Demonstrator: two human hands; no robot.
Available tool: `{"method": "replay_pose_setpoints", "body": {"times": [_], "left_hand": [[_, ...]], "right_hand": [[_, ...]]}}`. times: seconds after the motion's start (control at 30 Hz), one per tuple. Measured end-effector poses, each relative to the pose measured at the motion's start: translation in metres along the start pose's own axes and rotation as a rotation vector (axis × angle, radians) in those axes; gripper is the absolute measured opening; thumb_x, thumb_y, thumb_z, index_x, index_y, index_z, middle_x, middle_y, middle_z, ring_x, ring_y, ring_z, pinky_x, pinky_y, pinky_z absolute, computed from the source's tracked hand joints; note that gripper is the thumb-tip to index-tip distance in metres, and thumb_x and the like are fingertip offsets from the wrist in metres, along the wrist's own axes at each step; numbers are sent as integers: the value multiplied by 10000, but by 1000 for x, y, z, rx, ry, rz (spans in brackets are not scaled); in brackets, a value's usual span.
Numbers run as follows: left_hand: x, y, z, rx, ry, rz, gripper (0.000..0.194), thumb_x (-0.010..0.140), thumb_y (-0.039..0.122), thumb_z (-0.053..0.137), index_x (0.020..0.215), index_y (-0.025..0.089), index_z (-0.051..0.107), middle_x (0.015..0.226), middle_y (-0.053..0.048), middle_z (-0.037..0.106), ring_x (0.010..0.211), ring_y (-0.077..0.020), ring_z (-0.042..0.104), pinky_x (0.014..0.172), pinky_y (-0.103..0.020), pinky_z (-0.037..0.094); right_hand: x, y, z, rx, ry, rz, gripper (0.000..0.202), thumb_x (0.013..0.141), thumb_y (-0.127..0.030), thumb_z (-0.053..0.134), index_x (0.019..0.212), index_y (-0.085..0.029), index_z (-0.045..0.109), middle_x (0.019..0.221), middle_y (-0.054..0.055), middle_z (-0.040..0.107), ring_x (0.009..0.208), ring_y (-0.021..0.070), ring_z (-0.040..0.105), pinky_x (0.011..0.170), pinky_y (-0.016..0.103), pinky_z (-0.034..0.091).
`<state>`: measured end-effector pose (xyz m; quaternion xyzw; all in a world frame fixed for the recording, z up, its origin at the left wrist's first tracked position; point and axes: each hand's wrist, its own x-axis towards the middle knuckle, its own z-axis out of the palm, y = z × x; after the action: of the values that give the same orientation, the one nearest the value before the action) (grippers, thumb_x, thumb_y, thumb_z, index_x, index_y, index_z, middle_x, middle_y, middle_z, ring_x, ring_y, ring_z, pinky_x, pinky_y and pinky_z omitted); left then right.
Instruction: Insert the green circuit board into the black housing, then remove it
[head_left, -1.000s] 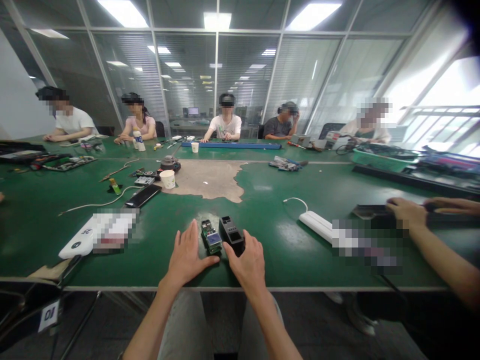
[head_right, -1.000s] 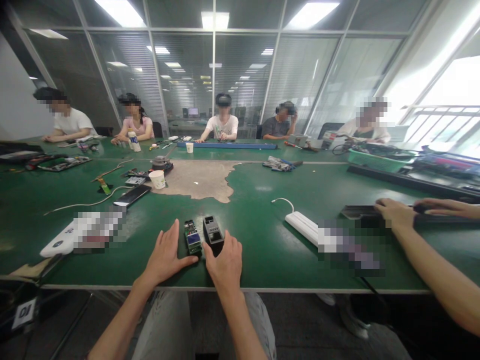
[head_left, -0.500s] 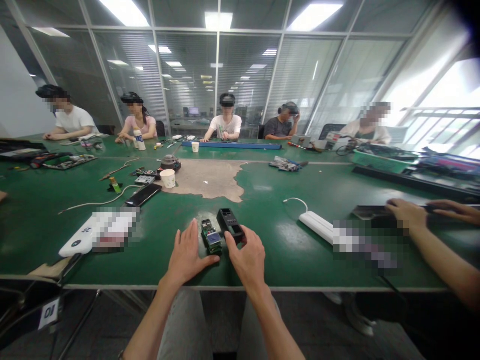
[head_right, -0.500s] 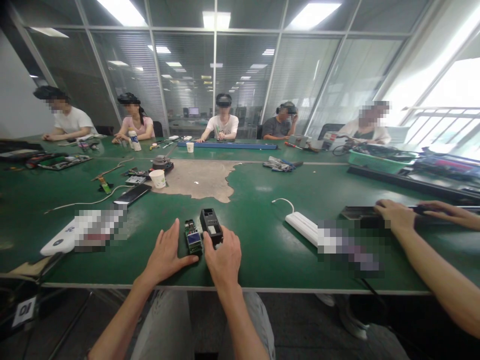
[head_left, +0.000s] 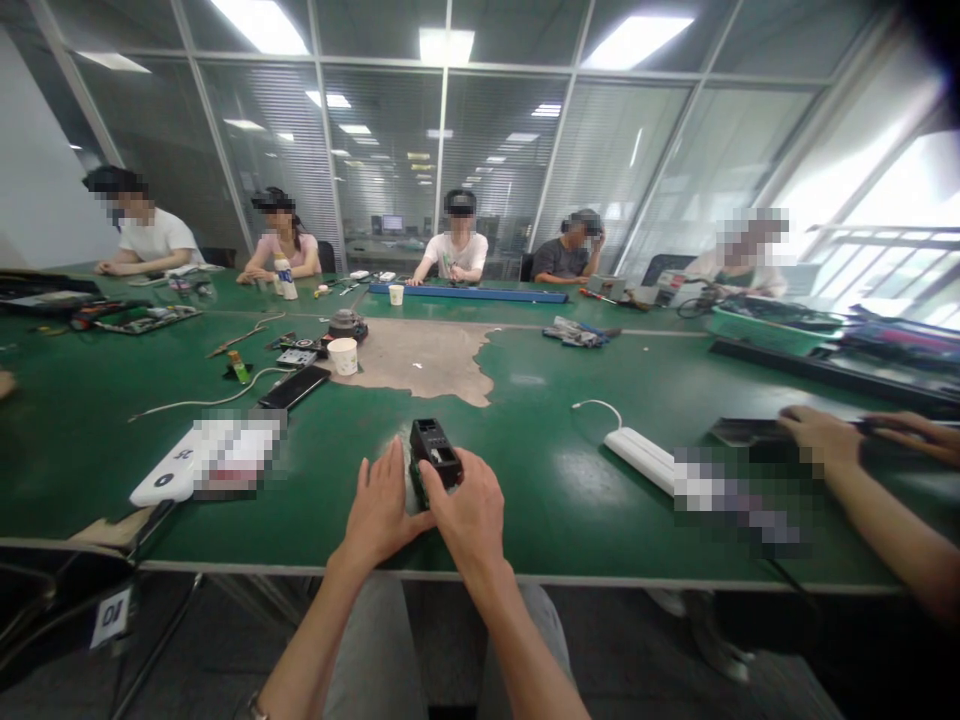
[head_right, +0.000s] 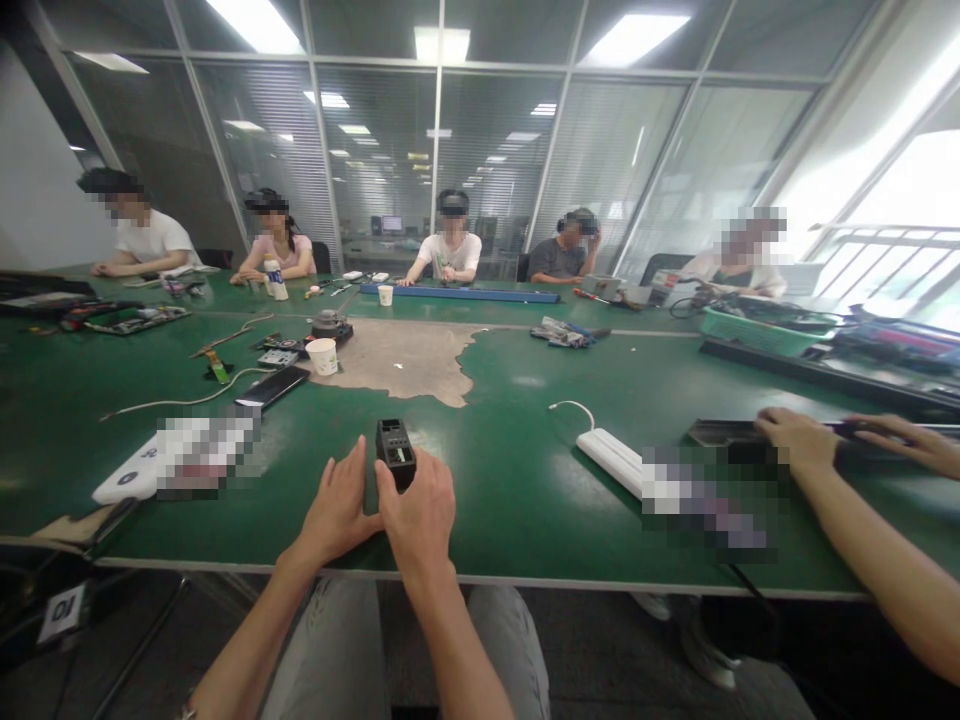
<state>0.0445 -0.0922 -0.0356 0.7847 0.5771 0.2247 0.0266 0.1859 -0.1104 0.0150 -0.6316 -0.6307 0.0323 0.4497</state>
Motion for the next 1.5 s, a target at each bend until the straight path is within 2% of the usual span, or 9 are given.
{"method": "replay_pose_setpoints", "body": {"times": [0.17, 0.47, 0.67, 0.73, 0.87, 0.97, 1.1, 1.27, 1.5], "left_hand": [[-1, 1, -3, -11, -8, -16, 991, 793, 394, 532, 1518, 98, -77, 1578, -194, 201, 1432, -309, 264, 1167, -537, 128], [-1, 4, -4, -24, -21, -36, 882, 814, 279, 447, 1522, 87, -43, 1576, -174, 225, 1443, -284, 239, 1175, -511, 119], [-1, 3, -4, -9, -14, -24, 916, 772, 229, 464, 1522, 91, -44, 1575, -167, 234, 1440, -278, 243, 1178, -505, 114], [-1, 3, -3, -4, -12, -23, 902, 784, 233, 458, 1522, 92, -40, 1572, -168, 242, 1435, -280, 254, 1176, -507, 116], [-1, 3, -2, 0, 4, -24, 864, 830, 272, 442, 1522, 96, -45, 1563, -179, 257, 1428, -280, 273, 1170, -511, 134], [-1, 2, 0, 4, 16, -7, 910, 838, 364, 480, 1519, 103, -63, 1564, -186, 250, 1423, -289, 284, 1166, -523, 146], [0, 0, 1, 12, 13, 7, 1067, 786, 572, 561, 1518, 127, -75, 1570, -198, 224, 1427, -321, 272, 1158, -556, 153], [1, 1, -1, 11, 7, 4, 1175, 731, 751, 547, 1520, 122, -54, 1559, -219, 239, 1435, -339, 255, 1158, -566, 152], [1, 0, 1, 22, 11, 9, 1194, 725, 781, 532, 1519, 111, -57, 1555, -230, 242, 1430, -346, 263, 1156, -567, 163]], "right_hand": [[-9, -4, 4, -62, -21, -3, 332, 849, -444, 598, 1038, -172, 621, 954, 95, 655, 935, 243, 588, 836, 343, 428], [-23, 5, 10, -161, -95, 19, 316, 840, -399, 616, 1064, -176, 607, 951, 98, 650, 950, 250, 589, 826, 336, 431], [-28, 12, 14, -155, -73, 29, 562, 801, -498, 645, 1202, -114, 554, 1047, 141, 638, 1019, 284, 570, 868, 365, 427], [-25, 11, 15, -147, -76, 23, 507, 803, -498, 642, 1151, -134, 580, 1019, 129, 639, 996, 273, 573, 860, 357, 427], [-19, 7, 12, -111, -96, 25, 300, 826, -427, 624, 987, -175, 629, 908, 85, 635, 924, 238, 581, 829, 328, 429], [-13, 4, 8, -46, -54, 11, 302, 831, -428, 616, 996, -175, 632, 907, 80, 636, 921, 234, 576, 826, 328, 434], [-3, 5, -3, 51, 30, -25, 345, 854, -452, 591, 1056, -174, 624, 960, 85, 641, 933, 230, 570, 848, 341, 436], [1, 30, -13, 37, 94, 1, 369, 855, -463, 588, 1077, -171, 625, 964, 91, 647, 914, 232, 573, 846, 355, 439], [-10, 62, -4, -50, 66, 26, 383, 856, -477, 573, 1067, -163, 630, 976, 110, 651, 941, 249, 572, 862, 372, 433]]}}
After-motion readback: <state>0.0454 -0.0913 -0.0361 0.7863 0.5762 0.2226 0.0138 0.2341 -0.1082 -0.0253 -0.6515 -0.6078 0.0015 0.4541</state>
